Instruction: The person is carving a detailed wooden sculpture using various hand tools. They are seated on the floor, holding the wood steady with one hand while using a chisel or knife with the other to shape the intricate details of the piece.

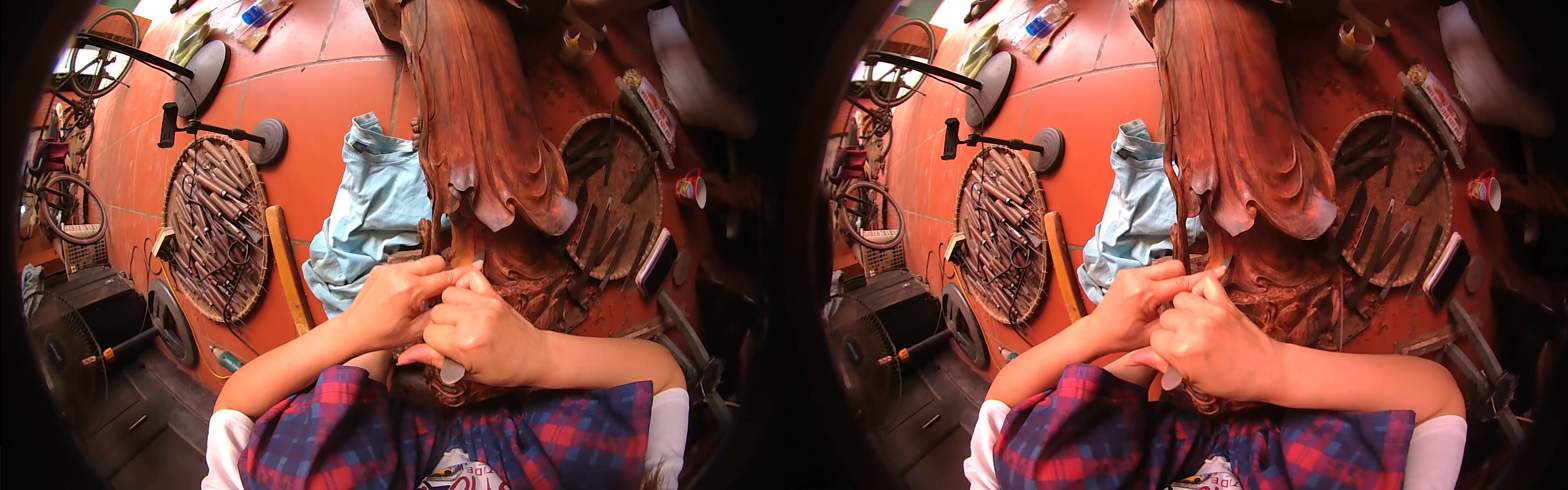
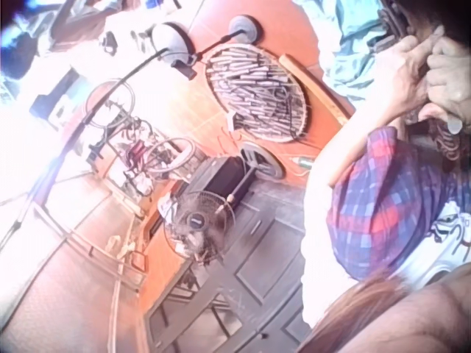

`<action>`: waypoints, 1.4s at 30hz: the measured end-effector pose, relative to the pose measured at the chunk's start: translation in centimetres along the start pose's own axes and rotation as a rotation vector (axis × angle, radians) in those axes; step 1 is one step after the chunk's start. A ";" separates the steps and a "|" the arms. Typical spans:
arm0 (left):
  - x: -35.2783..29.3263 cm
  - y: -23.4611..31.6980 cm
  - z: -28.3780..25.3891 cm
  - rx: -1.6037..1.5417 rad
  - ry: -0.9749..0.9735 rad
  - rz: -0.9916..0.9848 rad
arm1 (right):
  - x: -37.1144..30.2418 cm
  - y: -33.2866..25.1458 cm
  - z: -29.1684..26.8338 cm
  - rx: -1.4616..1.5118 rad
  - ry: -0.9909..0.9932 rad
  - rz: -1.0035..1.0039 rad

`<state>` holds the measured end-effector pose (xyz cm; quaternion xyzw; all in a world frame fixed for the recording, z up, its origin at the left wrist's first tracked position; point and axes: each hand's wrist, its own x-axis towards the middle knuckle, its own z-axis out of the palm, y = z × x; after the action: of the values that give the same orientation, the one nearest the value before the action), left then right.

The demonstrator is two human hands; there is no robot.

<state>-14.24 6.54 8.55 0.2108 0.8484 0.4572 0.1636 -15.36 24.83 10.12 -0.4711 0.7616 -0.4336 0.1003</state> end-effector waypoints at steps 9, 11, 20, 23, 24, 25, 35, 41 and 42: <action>0.5 0.0 -0.7 0.089 0.051 0.028 | 1.0 -0.2 -0.7 0.064 0.055 0.040; 0.8 0.0 -0.7 0.161 0.090 0.061 | 1.0 0.1 -0.6 0.045 0.085 0.003; 0.3 0.0 -0.1 0.140 0.059 0.045 | 0.5 0.1 -0.4 0.031 0.093 0.000; -0.6 0.4 0.5 0.056 0.018 0.025 | -0.2 -0.8 -0.2 0.084 0.045 0.054; -0.1 0.4 0.0 0.075 0.039 0.027 | 0.2 -0.6 -0.5 0.064 0.058 0.051; 0.4 0.3 -0.5 0.093 0.060 0.028 | 0.8 -0.4 -0.7 0.045 0.072 0.048; 1.2 0.8 -0.6 0.154 0.045 0.063 | 0.1 0.1 -0.8 0.021 0.105 0.016; 0.3 0.6 -0.1 0.105 0.059 0.066 | 0.3 -0.1 -1.7 0.089 0.044 0.006; 0.5 0.4 -0.1 0.109 0.077 0.064 | 0.1 -0.1 -1.5 0.072 0.012 0.000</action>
<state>-14.63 6.89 8.87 0.2286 0.8706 0.4229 0.1046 -16.23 25.57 11.10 -0.4647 0.7460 -0.4635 0.1127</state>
